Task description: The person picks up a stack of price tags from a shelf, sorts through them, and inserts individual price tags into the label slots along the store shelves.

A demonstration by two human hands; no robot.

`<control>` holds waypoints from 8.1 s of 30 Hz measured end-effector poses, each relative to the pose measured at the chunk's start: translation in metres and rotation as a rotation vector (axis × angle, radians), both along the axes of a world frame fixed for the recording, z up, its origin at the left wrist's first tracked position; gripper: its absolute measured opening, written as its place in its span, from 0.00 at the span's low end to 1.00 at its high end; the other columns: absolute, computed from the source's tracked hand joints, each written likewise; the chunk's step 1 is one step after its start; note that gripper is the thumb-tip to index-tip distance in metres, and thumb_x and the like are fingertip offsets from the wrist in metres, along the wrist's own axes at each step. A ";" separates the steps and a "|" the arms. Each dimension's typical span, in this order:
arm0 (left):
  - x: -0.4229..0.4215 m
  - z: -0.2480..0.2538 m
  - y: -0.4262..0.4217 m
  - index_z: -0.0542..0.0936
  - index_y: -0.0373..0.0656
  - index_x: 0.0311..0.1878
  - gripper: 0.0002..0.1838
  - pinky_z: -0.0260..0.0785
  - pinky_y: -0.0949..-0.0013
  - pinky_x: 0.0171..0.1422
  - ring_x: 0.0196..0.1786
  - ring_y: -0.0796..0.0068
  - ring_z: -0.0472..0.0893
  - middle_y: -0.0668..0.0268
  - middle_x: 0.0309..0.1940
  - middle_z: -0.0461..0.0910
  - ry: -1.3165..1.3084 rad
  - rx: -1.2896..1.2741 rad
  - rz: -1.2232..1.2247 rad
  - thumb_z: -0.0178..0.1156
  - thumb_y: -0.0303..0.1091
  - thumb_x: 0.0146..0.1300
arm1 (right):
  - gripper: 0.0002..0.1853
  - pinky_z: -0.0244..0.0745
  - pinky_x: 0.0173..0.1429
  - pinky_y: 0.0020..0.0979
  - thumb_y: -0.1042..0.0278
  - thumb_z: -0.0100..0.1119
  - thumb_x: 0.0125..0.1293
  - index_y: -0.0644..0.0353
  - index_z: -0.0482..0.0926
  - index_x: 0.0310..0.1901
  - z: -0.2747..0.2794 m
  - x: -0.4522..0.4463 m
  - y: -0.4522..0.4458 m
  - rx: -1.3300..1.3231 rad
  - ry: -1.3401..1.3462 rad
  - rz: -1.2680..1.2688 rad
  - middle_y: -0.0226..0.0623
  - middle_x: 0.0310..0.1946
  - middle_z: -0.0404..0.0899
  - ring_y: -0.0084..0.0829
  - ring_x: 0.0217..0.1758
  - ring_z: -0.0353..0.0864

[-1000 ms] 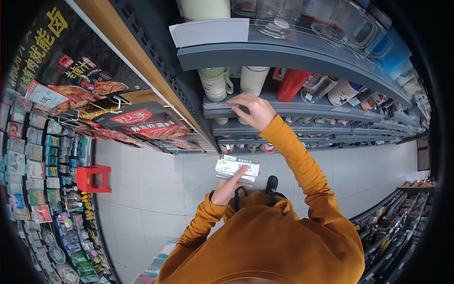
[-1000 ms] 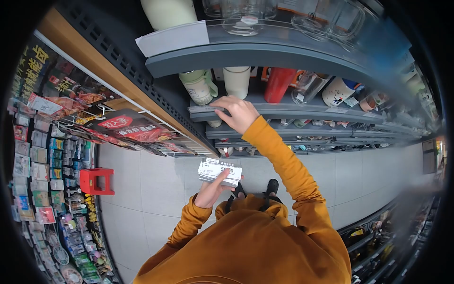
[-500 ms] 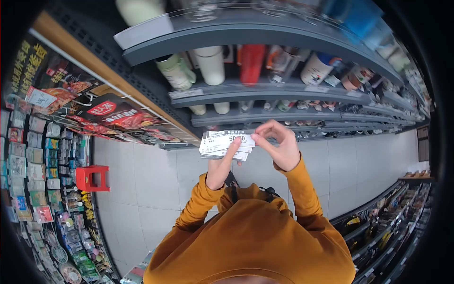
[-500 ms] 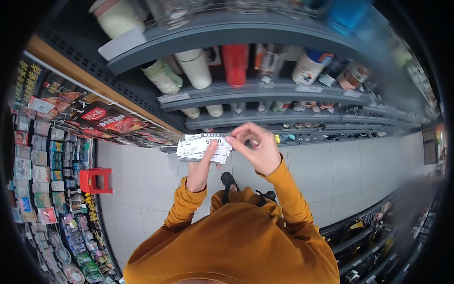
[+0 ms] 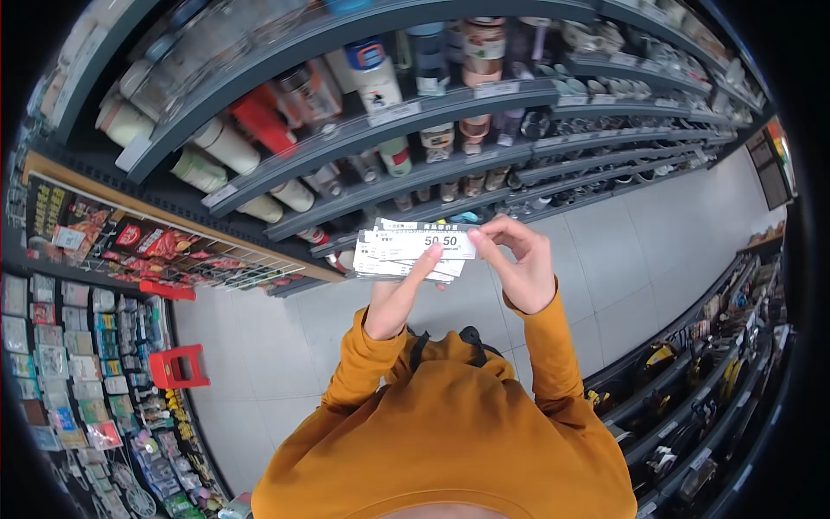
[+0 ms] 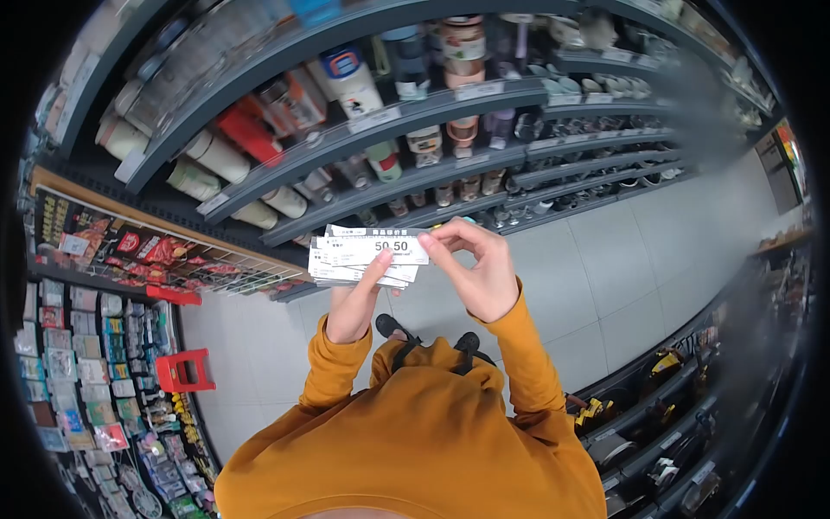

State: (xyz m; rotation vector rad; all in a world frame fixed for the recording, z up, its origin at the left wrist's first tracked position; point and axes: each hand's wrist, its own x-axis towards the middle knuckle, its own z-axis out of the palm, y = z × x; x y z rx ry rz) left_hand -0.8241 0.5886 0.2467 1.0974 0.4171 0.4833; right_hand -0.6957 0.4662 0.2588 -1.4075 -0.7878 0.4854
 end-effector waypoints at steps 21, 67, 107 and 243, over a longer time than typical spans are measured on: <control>0.098 -0.014 -0.066 0.74 0.35 0.53 0.15 0.79 0.69 0.38 0.42 0.73 0.81 0.60 0.45 0.80 0.036 -0.108 -0.139 0.57 0.32 0.68 | 0.09 0.75 0.51 0.25 0.80 0.60 0.63 0.69 0.76 0.45 -0.037 0.088 -0.083 0.151 0.178 -0.133 0.35 0.43 0.77 0.23 0.47 0.79; 0.234 -0.050 -0.234 0.73 0.42 0.56 0.16 0.74 0.73 0.37 0.43 0.79 0.79 0.68 0.46 0.79 0.170 -0.314 0.225 0.58 0.35 0.68 | 0.17 0.75 0.39 0.20 0.76 0.62 0.63 0.64 0.74 0.54 -0.066 0.261 -0.190 -0.061 0.294 0.272 0.35 0.44 0.78 0.19 0.42 0.78; 0.132 -0.071 -0.032 0.71 0.40 0.59 0.19 0.79 0.68 0.43 0.49 0.75 0.78 0.64 0.51 0.76 0.041 -0.347 0.249 0.58 0.36 0.68 | 0.14 0.73 0.43 0.20 0.75 0.61 0.65 0.65 0.75 0.51 -0.076 0.175 0.024 -0.113 0.163 0.332 0.31 0.38 0.80 0.17 0.38 0.78; -0.193 -0.117 0.243 0.68 0.35 0.61 0.19 0.77 0.63 0.54 0.55 0.65 0.78 0.55 0.60 0.73 0.061 -0.395 0.203 0.52 0.30 0.69 | 0.18 0.79 0.41 0.38 0.64 0.53 0.67 0.44 0.74 0.58 -0.302 -0.076 0.419 -0.597 -0.905 0.318 0.32 0.53 0.74 0.39 0.37 0.83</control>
